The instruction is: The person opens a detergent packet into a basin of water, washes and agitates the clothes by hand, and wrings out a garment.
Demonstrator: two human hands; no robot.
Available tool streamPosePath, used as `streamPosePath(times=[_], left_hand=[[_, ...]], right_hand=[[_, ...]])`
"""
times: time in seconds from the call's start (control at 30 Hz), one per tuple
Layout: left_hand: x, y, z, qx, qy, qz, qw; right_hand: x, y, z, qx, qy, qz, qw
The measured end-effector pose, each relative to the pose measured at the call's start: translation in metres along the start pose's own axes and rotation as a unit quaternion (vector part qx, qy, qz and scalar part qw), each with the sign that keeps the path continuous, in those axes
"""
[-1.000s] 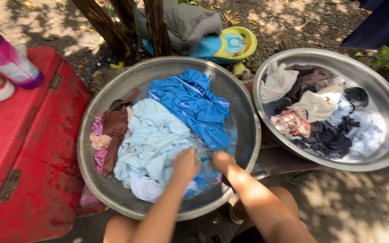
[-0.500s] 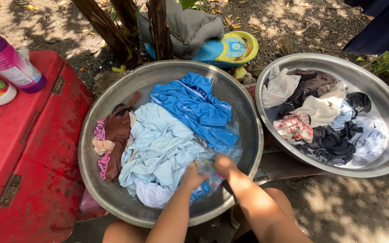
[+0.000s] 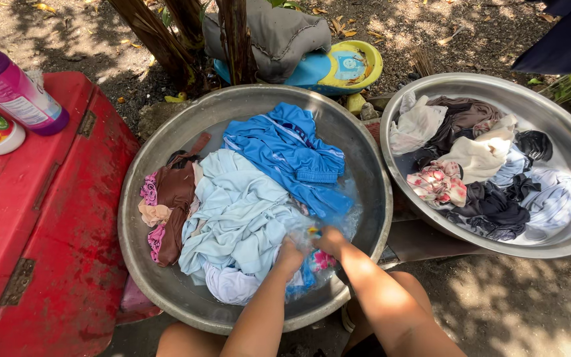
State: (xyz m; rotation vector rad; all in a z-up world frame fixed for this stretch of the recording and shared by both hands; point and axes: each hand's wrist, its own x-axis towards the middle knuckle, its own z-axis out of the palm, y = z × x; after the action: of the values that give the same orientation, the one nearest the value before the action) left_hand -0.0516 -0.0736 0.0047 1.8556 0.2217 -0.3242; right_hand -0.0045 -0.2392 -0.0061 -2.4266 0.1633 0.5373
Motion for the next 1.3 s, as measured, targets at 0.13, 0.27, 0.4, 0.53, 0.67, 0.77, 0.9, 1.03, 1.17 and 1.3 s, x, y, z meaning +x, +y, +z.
streamPosePath(times=[0.13,0.27,0.4,0.53,0.67,0.77,0.9,1.03,1.17,1.3], left_hand=[[-0.002,0.000,0.002,0.032,-0.040,-0.079,0.996],[0.001,0.001,0.013,-0.126,-0.051,-0.053,0.989],[-0.001,0.011,0.020,-0.219,-0.038,-0.056,0.973],[-0.006,0.022,0.013,-0.104,0.004,-0.107,0.989],[0.004,0.020,0.016,0.169,0.032,-0.087,0.981],[0.013,0.008,0.020,0.165,0.074,-0.028,0.983],[0.019,-0.002,0.021,0.160,0.060,-0.046,0.984],[0.019,0.000,0.023,0.168,0.103,0.009,0.980],[0.024,-0.005,0.011,0.154,0.017,-0.033,0.987],[0.025,-0.011,0.018,0.155,0.112,0.045,0.980]], right_hand=[[0.004,0.007,-0.006,0.039,0.020,-0.016,0.999],[0.004,0.002,-0.008,0.013,0.035,0.078,0.996],[0.003,0.009,-0.001,0.133,0.025,0.040,0.990],[0.009,0.017,0.006,0.162,0.058,0.015,0.985],[0.007,0.013,0.004,0.096,0.058,0.037,0.993],[0.001,0.007,-0.003,-0.026,0.048,-0.011,0.998],[-0.003,0.002,-0.007,0.010,0.076,-0.020,0.997],[-0.003,0.000,-0.009,-0.013,0.084,0.026,0.996],[0.000,0.002,-0.016,0.018,0.142,0.078,0.987],[-0.003,-0.003,-0.018,0.007,0.085,0.084,0.993]])
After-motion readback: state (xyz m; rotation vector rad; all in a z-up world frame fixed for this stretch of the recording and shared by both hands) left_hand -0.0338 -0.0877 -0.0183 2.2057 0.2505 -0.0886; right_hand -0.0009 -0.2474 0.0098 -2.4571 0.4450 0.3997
